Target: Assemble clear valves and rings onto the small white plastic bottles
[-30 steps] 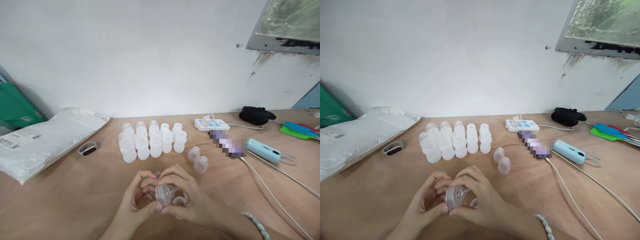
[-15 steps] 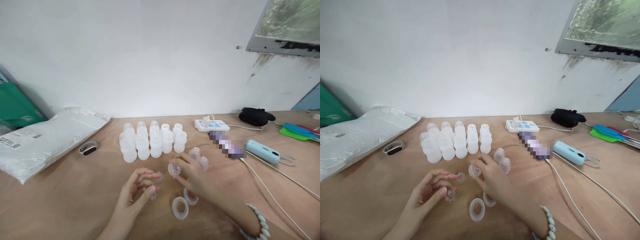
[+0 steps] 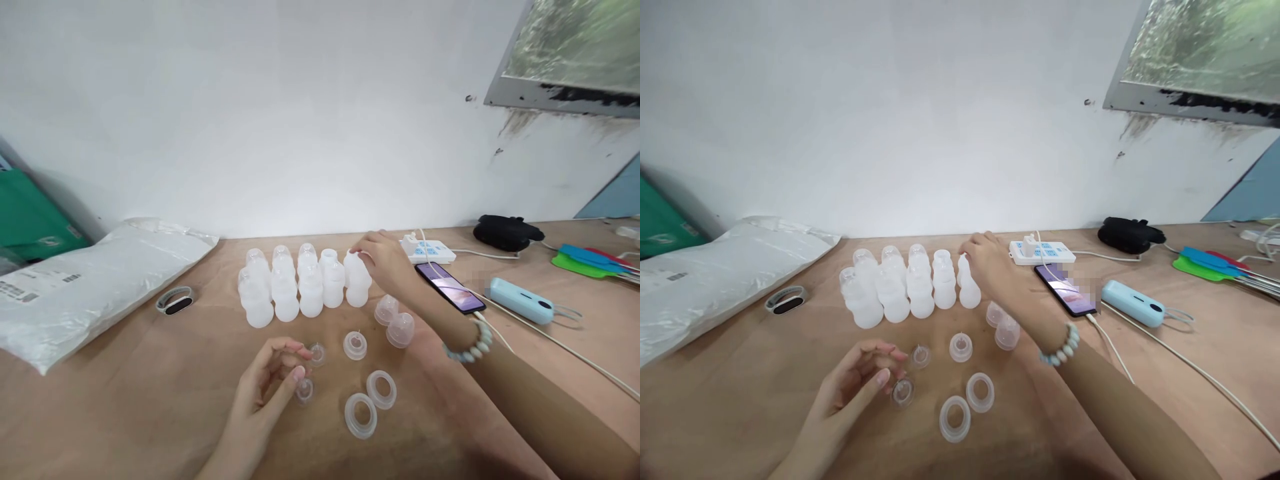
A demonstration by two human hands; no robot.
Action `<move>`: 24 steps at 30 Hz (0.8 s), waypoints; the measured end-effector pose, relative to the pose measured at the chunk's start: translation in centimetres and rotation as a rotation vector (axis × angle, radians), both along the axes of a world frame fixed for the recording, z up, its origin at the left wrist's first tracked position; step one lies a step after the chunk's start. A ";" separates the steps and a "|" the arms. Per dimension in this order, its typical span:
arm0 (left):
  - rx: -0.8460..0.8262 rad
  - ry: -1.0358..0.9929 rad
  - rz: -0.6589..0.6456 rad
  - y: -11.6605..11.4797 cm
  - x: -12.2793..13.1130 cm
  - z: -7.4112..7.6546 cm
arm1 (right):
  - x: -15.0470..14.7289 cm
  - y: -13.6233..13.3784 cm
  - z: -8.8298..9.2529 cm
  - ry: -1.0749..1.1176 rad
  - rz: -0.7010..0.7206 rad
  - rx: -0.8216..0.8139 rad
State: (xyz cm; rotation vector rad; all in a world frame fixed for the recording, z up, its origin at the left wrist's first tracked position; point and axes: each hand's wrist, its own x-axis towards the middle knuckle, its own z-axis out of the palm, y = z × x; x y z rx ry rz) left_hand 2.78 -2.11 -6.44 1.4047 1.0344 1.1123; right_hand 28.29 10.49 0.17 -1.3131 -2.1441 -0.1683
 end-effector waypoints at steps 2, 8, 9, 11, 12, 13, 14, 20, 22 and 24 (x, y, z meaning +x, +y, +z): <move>0.013 -0.009 -0.005 0.1 0.0 -0.1 | -0.3 2.8 0.5 -0.035 0.076 -0.049; 0.027 -0.025 0.031 0.4 -0.1 -0.1 | -2.0 6.8 0.1 -0.030 0.227 -0.094; 0.025 -0.023 0.035 0.4 -0.2 -0.1 | -1.9 7.0 0.2 -0.003 0.230 -0.073; 0.030 -0.020 0.039 0.3 -0.3 0.1 | -1.3 6.6 0.7 0.075 0.209 -0.002; 0.043 -0.019 0.043 0.3 -0.3 0.1 | -0.9 6.1 1.0 0.118 0.184 0.044; 0.058 -0.016 0.051 0.3 -0.3 0.1 | -0.5 5.2 1.4 0.182 0.159 0.099; 0.076 -0.018 0.062 0.4 -0.4 0.1 | -0.2 4.1 1.8 0.247 0.135 0.150; 0.188 -0.272 0.009 0.6 -0.1 -0.4 | -1.8 -6.5 0.4 0.669 0.386 0.080; 0.163 -0.277 -0.035 0.5 -0.1 -0.4 | -2.8 -9.0 -1.2 0.604 0.488 -0.061; 0.118 -0.196 -0.048 0.4 -0.1 -0.4 | -3.1 -10.2 -2.5 0.541 0.541 -0.126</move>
